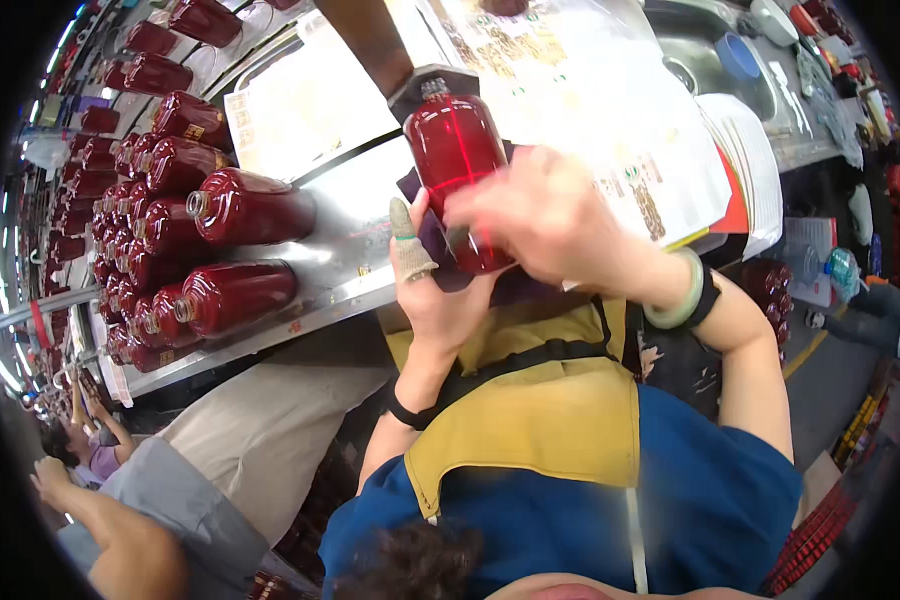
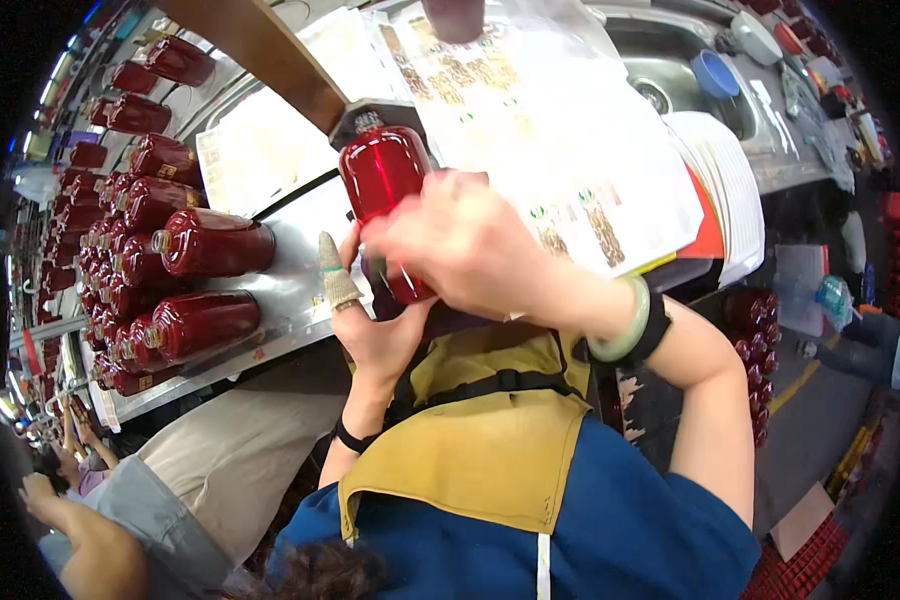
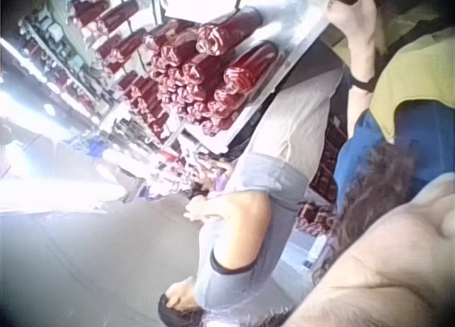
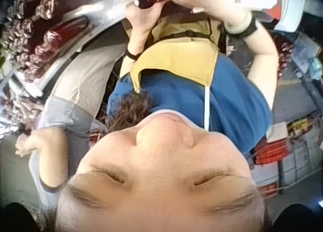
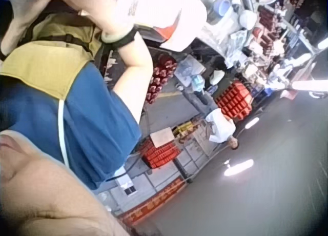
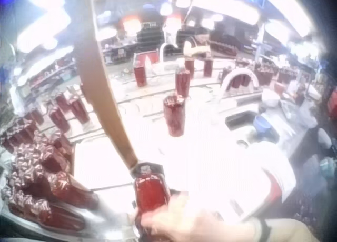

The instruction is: Manually applying decorative labels and seals to red liquor bottles at a factory workstation.

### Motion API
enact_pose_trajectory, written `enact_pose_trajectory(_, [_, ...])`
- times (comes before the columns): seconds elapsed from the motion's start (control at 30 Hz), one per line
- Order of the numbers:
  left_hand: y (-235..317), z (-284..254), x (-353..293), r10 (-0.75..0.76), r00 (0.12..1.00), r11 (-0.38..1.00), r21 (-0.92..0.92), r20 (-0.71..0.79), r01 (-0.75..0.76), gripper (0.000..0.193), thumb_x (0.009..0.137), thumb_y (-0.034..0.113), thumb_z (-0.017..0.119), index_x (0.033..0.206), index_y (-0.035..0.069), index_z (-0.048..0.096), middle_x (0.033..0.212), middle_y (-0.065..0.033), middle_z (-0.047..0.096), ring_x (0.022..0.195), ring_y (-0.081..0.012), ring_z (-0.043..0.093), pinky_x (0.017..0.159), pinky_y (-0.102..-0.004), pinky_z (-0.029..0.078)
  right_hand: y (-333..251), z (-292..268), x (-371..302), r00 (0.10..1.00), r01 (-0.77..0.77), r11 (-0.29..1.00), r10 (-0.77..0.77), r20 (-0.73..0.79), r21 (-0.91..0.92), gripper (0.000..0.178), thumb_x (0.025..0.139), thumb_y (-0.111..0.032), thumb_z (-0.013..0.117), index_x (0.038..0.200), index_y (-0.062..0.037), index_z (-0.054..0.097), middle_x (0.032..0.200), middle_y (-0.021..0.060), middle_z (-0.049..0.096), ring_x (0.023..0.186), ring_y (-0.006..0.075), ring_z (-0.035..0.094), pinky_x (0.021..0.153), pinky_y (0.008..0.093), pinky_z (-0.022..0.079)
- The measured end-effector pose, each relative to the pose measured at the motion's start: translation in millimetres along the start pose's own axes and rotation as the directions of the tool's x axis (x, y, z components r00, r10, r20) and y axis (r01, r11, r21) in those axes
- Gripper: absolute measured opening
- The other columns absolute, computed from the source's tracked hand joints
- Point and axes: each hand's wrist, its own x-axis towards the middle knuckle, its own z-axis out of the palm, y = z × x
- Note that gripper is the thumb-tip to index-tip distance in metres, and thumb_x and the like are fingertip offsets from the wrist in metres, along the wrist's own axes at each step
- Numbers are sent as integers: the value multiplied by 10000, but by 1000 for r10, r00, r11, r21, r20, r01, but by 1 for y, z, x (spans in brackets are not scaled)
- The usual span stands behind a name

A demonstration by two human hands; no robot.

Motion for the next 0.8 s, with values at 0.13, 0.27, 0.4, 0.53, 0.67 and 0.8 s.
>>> enact_pose_trajectory(0.13, [-8,-4,2,84,996,996,6,-18,-84,1054,675,122,946,1510,-108,346,1410,-198,590,1256,-295,611,1090,-379,448,21,-16,8,988,2,950,-51,-149,-312,167,799,-127,678,937,-208,722,798,-74,638,769,173,585,715,320,442])
enact_pose_trajectory(0.27, [-15,-4,-4,54,998,998,16,16,-54,1050,672,163,941,1515,-90,368,1431,-223,587,1262,-375,579,1075,-431,450,-8,1,-6,996,52,996,-47,74,-75,198,786,-148,691,981,-185,700,828,-74,650,768,170,579,755,335,444])
enact_pose_trajectory(0.4, [-15,-8,-3,129,992,990,55,16,-130,1041,674,160,939,1504,-108,369,1430,-222,588,1263,-386,569,1091,-454,421,26,-13,13,987,-14,946,-38,-153,-323,159,769,-164,691,928,-182,694,828,-64,635,774,176,582,768,340,450])
enact_pose_trajectory(0.53, [-23,-6,-2,82,994,994,62,74,-87,1018,709,146,911,1522,-101,350,1443,-232,570,1283,-379,557,1087,-432,424,-18,-3,-12,980,150,989,-148,136,-3,163,749,-166,675,911,-181,695,852,-58,643,796,178,602,786,349,464])
enact_pose_trajectory(0.67, [-20,-12,-3,69,993,998,-1,97,-69,962,732,145,909,1496,-110,384,1439,-256,561,1305,-322,586,1123,-401,422,33,-20,14,994,-18,954,-16,-111,-301,125,807,-153,674,926,-175,707,940,-35,712,826,195,596,787,349,431])
enact_pose_trajectory(0.8, [-15,-5,2,-3,994,998,-58,109,9,1084,706,136,925,1555,-75,285,1452,-237,544,1309,-326,572,1125,-419,420,-18,-6,-17,972,185,983,-186,147,16,155,813,-168,686,966,-183,702,877,-44,673,823,167,610,811,361,482])
